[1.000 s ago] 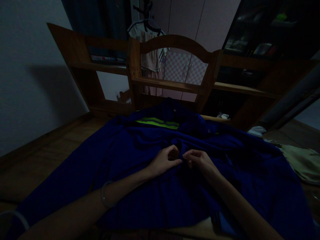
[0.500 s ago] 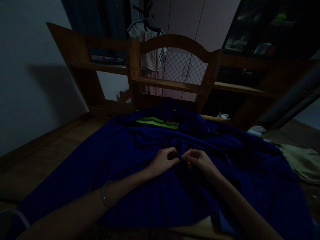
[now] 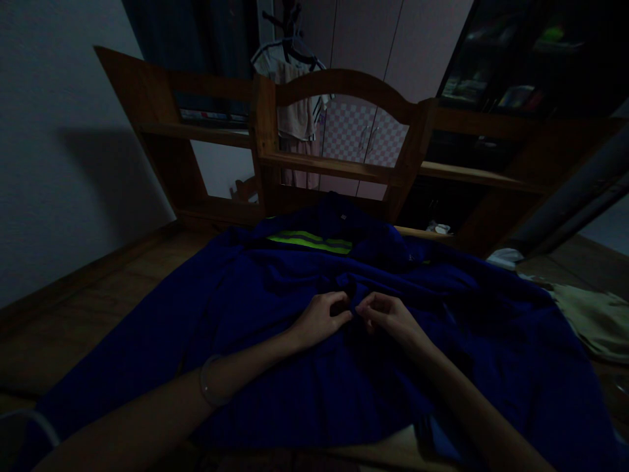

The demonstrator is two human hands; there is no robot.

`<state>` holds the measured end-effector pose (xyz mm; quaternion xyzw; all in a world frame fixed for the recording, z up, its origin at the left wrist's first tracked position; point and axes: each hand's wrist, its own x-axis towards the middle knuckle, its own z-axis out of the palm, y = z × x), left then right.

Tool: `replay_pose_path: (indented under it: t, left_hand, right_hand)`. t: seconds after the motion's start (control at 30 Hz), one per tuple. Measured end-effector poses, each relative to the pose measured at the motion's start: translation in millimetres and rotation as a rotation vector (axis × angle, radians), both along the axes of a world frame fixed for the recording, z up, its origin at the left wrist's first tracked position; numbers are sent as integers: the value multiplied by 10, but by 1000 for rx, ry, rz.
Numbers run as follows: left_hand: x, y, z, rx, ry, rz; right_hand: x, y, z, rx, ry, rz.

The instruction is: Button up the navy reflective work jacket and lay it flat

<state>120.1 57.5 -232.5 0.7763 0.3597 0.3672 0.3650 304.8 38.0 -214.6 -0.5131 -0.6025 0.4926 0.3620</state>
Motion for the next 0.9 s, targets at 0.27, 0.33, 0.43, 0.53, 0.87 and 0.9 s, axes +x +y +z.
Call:
replay_pose_path:
  t: [0.27,0.33,0.43,0.53,0.87,0.9]
  left_hand:
    - [-4,15,-14,8,25,11]
    - [-1,16,-17,10,26,18]
    - [0,17,-23,17,29,20]
    - [-2,19,-28,20,33,24]
    - [0,33,-53,12,22,30]
    - [0,38,-53,12,22,30]
  right_hand:
    - [11,22,-67,16,55,39]
    - [12,18,-69,29,57,47]
    - [8,12,-73,55,72,57]
    - [-1,8,-81,66,76,50]
    - [4,-1,-107,124,-2,30]
    - [4,-8,-107,133,-25,27]
